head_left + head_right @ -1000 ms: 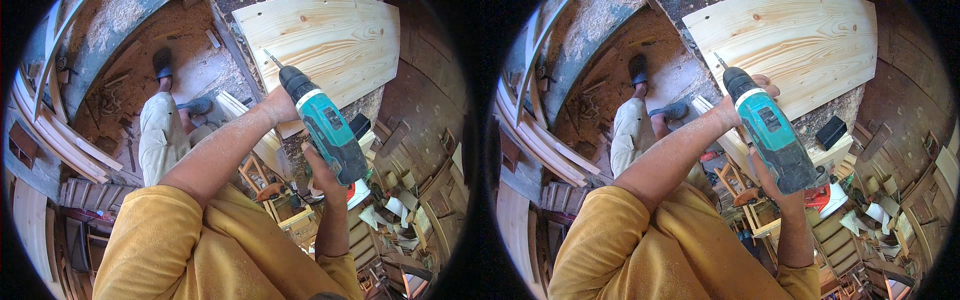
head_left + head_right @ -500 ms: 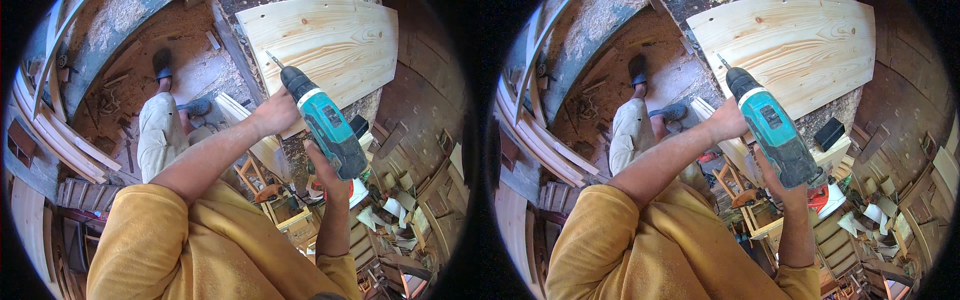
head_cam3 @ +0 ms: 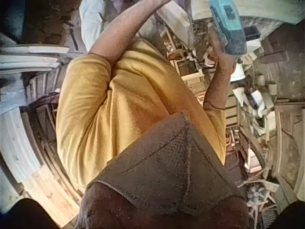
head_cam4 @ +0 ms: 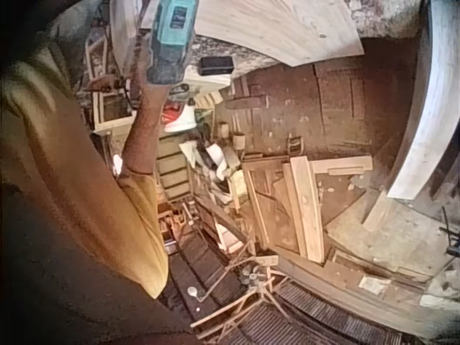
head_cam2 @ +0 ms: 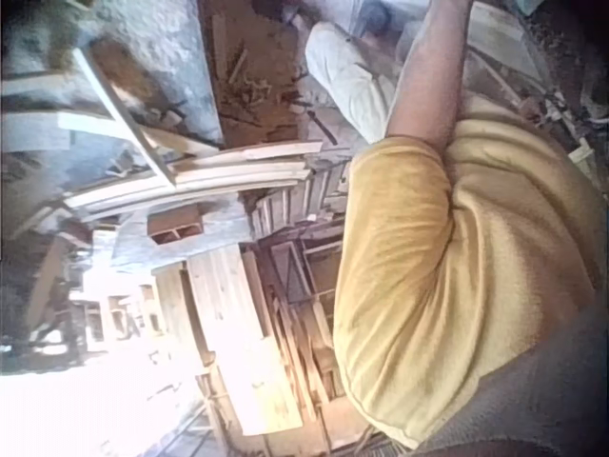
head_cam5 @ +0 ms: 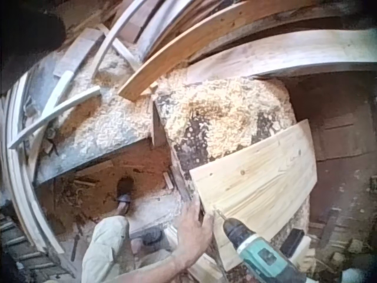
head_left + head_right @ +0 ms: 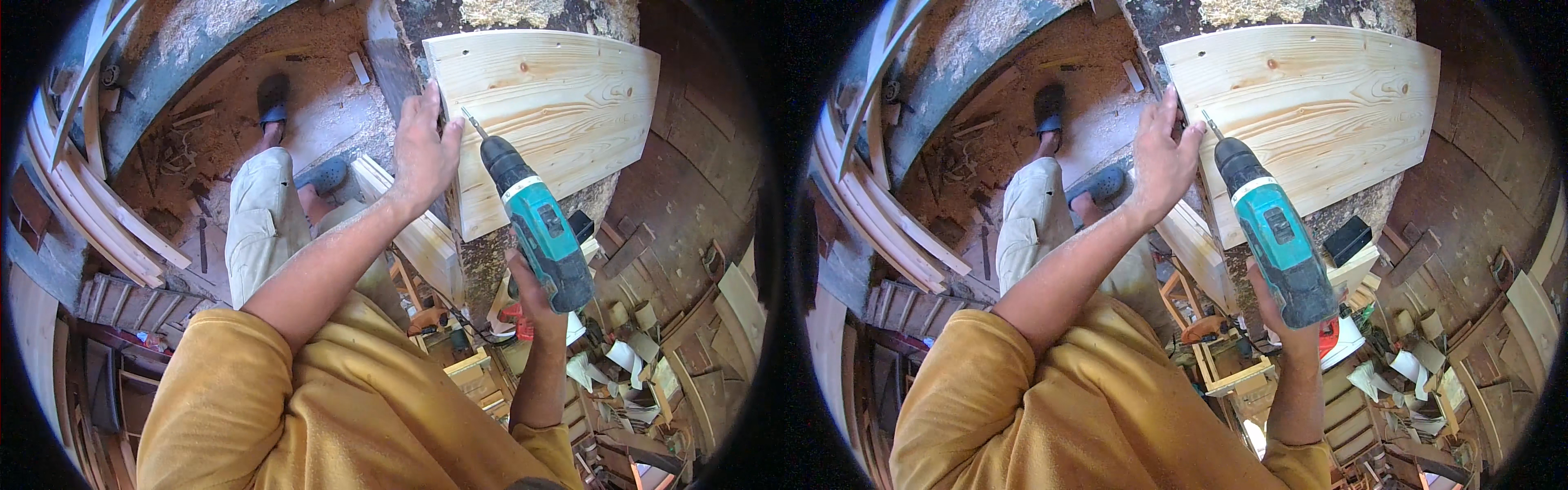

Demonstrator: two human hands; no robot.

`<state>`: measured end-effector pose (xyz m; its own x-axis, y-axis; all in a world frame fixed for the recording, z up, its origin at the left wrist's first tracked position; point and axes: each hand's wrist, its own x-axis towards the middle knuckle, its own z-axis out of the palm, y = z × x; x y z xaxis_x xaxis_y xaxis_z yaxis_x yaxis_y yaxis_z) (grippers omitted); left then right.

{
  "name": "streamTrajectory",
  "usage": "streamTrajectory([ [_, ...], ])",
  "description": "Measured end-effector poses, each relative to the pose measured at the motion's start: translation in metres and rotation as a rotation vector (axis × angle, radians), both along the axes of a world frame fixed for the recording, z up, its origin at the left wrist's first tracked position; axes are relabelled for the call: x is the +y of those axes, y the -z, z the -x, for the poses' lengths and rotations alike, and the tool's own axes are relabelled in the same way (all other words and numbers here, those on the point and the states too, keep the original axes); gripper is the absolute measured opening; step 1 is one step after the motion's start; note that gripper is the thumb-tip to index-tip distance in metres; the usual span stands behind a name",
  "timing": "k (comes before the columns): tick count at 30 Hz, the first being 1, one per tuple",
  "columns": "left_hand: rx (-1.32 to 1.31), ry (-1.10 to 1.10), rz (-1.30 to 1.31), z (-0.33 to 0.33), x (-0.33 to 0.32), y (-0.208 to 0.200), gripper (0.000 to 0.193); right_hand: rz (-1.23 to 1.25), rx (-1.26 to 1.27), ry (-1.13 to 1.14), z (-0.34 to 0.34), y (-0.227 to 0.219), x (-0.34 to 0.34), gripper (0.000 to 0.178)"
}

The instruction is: Applying glue and using a power drill to assemble wooden boards.

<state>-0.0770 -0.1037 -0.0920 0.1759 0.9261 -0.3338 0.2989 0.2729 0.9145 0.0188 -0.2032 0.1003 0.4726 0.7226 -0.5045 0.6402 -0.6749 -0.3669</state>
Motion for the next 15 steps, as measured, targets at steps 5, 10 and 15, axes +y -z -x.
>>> streamTrajectory([
  [5,-0.067,0.002,-0.006,0.0,0.002,0.003,0.057,0.056,0.079,0.072,-0.009,-0.002,0.0,0.038],
  [10,0.004,0.074,-0.033,0.001,0.004,0.006,0.056,0.025,-0.137,-0.124,-0.014,0.006,-0.009,0.015],
  [15,0.181,0.098,-0.125,-0.002,-0.007,0.012,0.062,0.024,-0.06,-0.218,-0.018,0.007,0.002,0.034],
])
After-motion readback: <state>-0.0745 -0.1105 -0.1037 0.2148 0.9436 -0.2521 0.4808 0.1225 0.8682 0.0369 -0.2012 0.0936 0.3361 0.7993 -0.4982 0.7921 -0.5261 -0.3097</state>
